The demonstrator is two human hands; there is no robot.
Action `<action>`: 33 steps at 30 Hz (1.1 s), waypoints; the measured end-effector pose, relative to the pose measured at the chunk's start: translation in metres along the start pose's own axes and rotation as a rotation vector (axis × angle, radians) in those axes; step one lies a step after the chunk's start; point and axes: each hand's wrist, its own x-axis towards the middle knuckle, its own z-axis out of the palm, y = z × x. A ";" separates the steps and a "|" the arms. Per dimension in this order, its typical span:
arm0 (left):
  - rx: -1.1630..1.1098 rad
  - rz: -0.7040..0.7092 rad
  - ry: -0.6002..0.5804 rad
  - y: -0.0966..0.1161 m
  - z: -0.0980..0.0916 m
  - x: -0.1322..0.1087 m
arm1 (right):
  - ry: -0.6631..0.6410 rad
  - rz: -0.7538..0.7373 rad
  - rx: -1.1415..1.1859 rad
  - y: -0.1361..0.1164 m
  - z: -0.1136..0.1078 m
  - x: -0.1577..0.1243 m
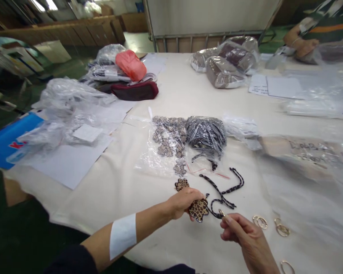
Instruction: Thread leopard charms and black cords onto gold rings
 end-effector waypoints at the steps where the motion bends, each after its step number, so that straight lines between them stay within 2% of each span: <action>1: -0.130 -0.066 -0.001 0.000 0.000 -0.008 | -0.010 0.012 -0.006 0.000 0.004 0.000; 2: -0.220 -0.100 0.004 0.001 0.000 -0.015 | -0.018 0.022 -0.010 0.000 0.007 0.000; 4: -0.279 -0.078 0.012 0.002 -0.001 -0.028 | -0.044 0.028 -0.024 0.000 0.015 -0.002; 7: -0.315 -0.030 0.017 0.006 -0.001 -0.045 | -0.100 0.014 -0.058 -0.003 0.025 -0.006; 15: -0.338 -0.056 -0.067 0.010 -0.007 -0.075 | -0.215 -0.032 -0.125 -0.006 0.045 -0.018; 20: -0.341 0.000 -0.129 0.008 -0.010 -0.083 | -0.255 -0.057 -0.190 -0.009 0.055 -0.025; 27: -0.165 0.045 -0.125 0.007 -0.009 -0.086 | -0.253 -0.108 -0.226 -0.010 0.059 -0.028; 33: -0.202 0.019 -0.121 0.004 -0.009 -0.082 | -0.149 -0.337 -0.305 -0.009 0.058 -0.031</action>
